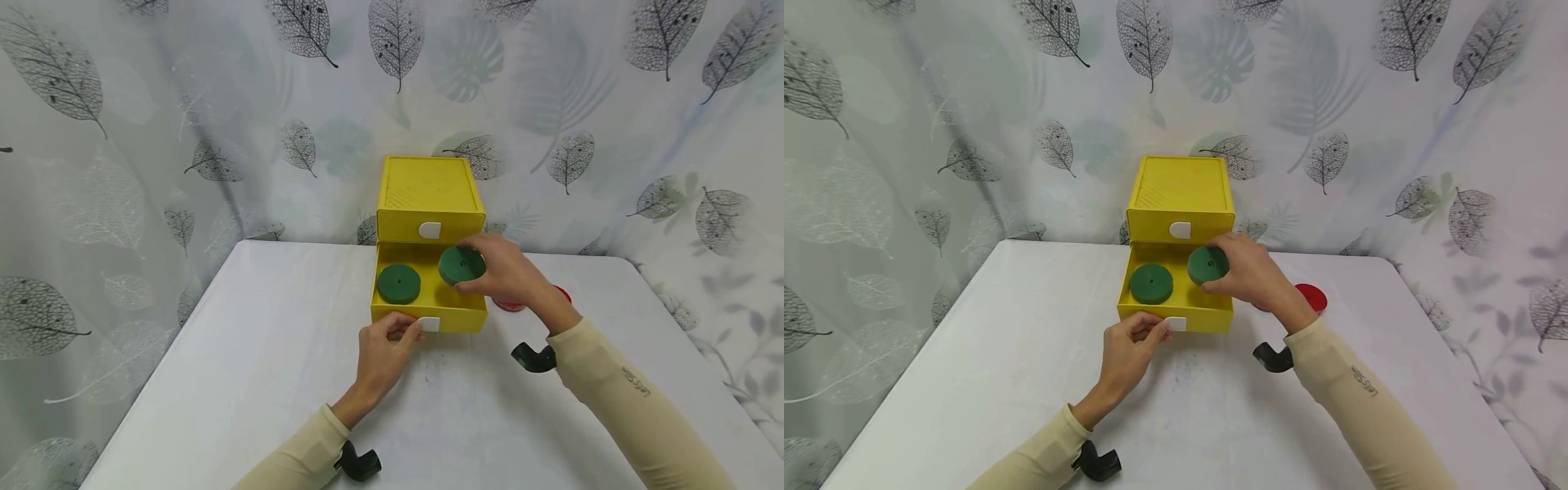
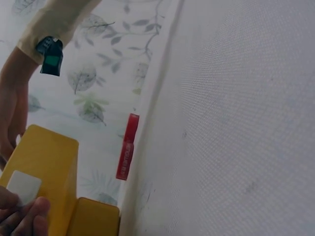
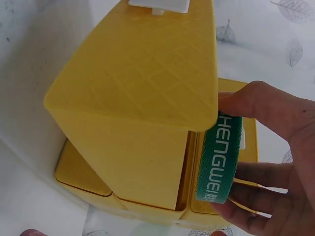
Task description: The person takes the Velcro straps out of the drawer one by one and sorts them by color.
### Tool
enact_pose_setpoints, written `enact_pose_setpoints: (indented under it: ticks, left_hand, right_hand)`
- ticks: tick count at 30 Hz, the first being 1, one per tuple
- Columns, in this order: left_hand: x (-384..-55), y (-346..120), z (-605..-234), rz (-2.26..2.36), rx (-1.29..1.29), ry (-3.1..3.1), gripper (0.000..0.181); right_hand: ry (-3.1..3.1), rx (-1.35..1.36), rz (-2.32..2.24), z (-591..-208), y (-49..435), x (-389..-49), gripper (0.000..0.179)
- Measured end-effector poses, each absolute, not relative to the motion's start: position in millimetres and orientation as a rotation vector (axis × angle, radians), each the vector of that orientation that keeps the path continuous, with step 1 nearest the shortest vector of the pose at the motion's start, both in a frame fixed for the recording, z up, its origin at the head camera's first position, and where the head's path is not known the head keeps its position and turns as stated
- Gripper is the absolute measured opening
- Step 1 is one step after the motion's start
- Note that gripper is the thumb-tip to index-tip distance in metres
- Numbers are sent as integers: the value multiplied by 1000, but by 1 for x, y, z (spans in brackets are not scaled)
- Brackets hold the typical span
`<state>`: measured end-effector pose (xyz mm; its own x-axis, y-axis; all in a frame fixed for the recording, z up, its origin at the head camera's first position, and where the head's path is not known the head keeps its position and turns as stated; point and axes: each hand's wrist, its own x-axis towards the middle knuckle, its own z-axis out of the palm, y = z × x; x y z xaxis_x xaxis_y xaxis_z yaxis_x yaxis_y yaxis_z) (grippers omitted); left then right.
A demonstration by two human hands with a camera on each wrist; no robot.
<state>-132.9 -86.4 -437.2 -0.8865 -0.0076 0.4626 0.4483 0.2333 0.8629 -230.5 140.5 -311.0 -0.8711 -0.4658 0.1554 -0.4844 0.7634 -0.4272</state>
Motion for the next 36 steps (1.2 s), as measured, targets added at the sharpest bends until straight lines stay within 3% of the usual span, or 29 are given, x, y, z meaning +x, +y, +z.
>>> enact_pose_setpoints:
  ticks: [36]
  left_hand:
    - [-126,-90,-443,-1684,-402,-2143,9]
  right_hand:
    - [-2955,651,653,-316,201,-218,75]
